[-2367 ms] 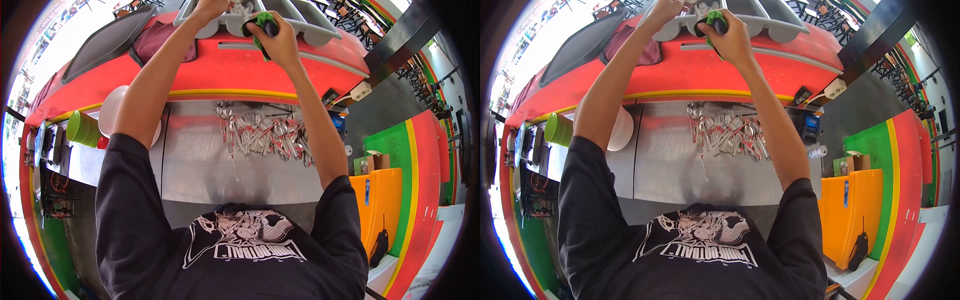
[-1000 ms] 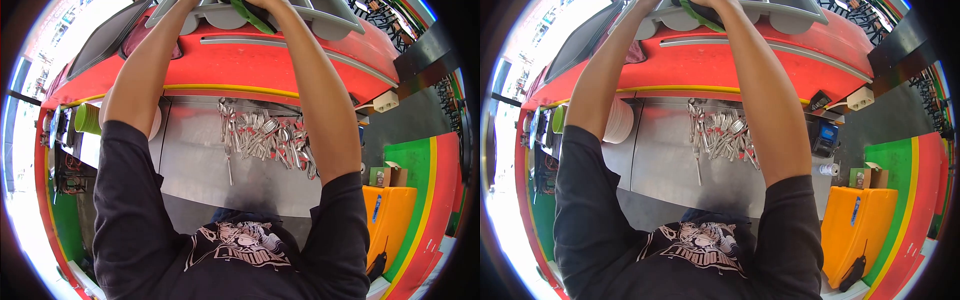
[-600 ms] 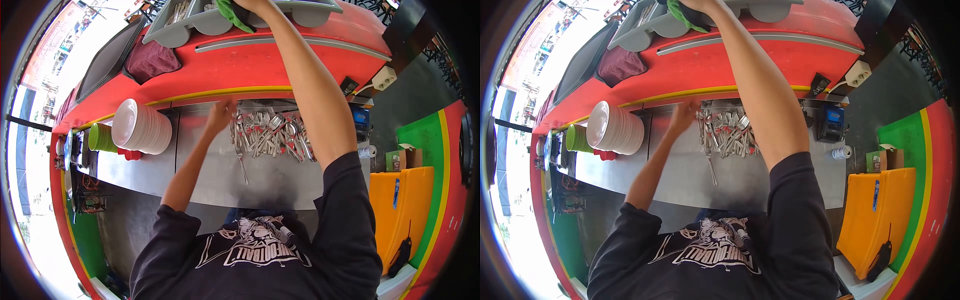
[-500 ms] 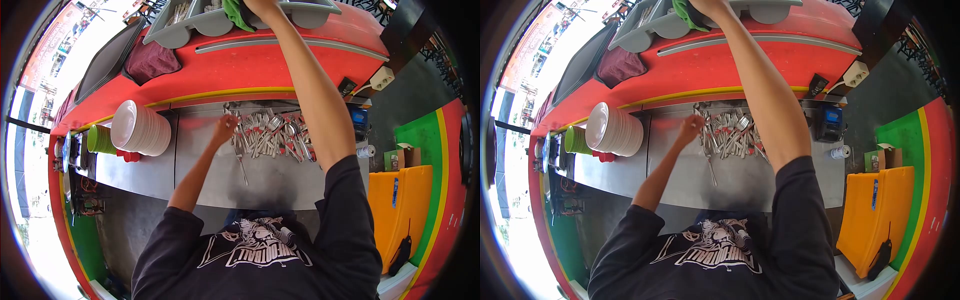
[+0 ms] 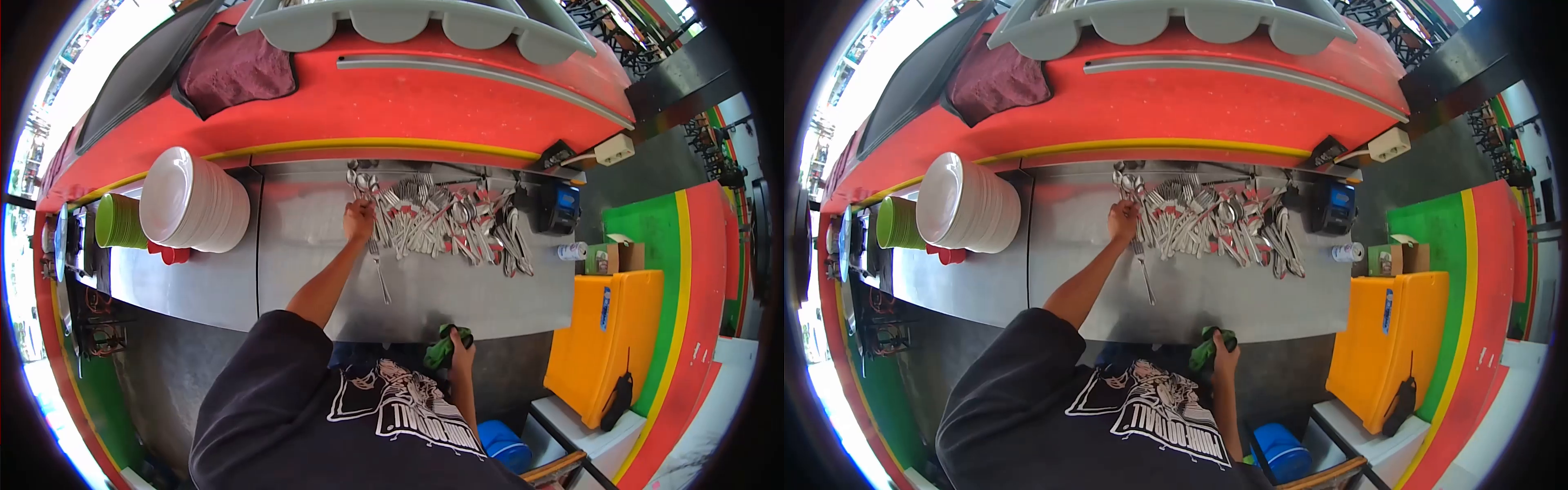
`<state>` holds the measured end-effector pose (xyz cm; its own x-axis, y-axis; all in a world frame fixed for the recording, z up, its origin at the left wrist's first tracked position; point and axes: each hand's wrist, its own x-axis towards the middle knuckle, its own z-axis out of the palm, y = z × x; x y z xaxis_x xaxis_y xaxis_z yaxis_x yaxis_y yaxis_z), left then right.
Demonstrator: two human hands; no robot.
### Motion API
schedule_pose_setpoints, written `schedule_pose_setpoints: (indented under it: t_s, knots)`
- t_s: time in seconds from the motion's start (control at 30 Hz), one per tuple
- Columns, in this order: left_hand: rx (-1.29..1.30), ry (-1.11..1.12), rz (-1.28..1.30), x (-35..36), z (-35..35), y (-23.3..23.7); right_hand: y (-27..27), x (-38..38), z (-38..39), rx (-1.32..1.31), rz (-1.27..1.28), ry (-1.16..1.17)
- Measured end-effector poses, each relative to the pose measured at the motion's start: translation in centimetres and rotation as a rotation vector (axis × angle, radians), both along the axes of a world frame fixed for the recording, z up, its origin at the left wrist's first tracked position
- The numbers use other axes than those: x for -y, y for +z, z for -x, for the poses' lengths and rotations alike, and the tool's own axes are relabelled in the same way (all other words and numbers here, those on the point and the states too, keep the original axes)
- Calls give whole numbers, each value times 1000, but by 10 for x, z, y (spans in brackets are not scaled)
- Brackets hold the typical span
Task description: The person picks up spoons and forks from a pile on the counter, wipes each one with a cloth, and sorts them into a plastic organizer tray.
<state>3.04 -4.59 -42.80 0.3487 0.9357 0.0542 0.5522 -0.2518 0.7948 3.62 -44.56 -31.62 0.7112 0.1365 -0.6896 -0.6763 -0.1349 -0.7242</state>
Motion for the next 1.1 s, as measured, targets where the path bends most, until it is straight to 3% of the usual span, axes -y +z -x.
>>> schedule_pose_setpoints:
  t_s: [0.03,0.13,0.23,0.33,0.4,0.43,0.5,0.57,0.63,0.73,0.77,0.83,1.03,1.1]
  knots:
    - [92,29,-89,-1,-2,-2,1,13,1,23,4,-27]
    - [419,131,-45,-13,3,-4,19,21,-14,126,-11,-142]
    - [852,236,456,-17,14,60,53,-13,-37,184,-168,-267]
    - [779,153,542,-11,39,107,49,-50,-43,121,-560,-289]
    - [654,-94,463,4,56,72,56,-97,-30,204,-706,-145]
    - [591,-213,417,13,68,59,54,-119,-19,256,-689,-77]
    - [464,-324,822,50,96,71,57,-159,6,430,-540,145]
    - [458,-451,458,93,116,106,60,-185,33,681,-321,409]
    - [211,-455,442,113,148,97,47,-198,53,942,-152,638]
    - [116,-353,550,115,187,128,40,-200,78,731,-246,746]
    - [114,-345,590,108,197,140,40,-198,80,513,-204,826]
    - [104,-333,678,94,222,155,47,-201,85,525,-255,952]
    - [347,-413,592,85,257,141,54,-232,99,611,-273,1156]
    - [266,-407,523,79,267,148,54,-241,102,684,-249,1188]
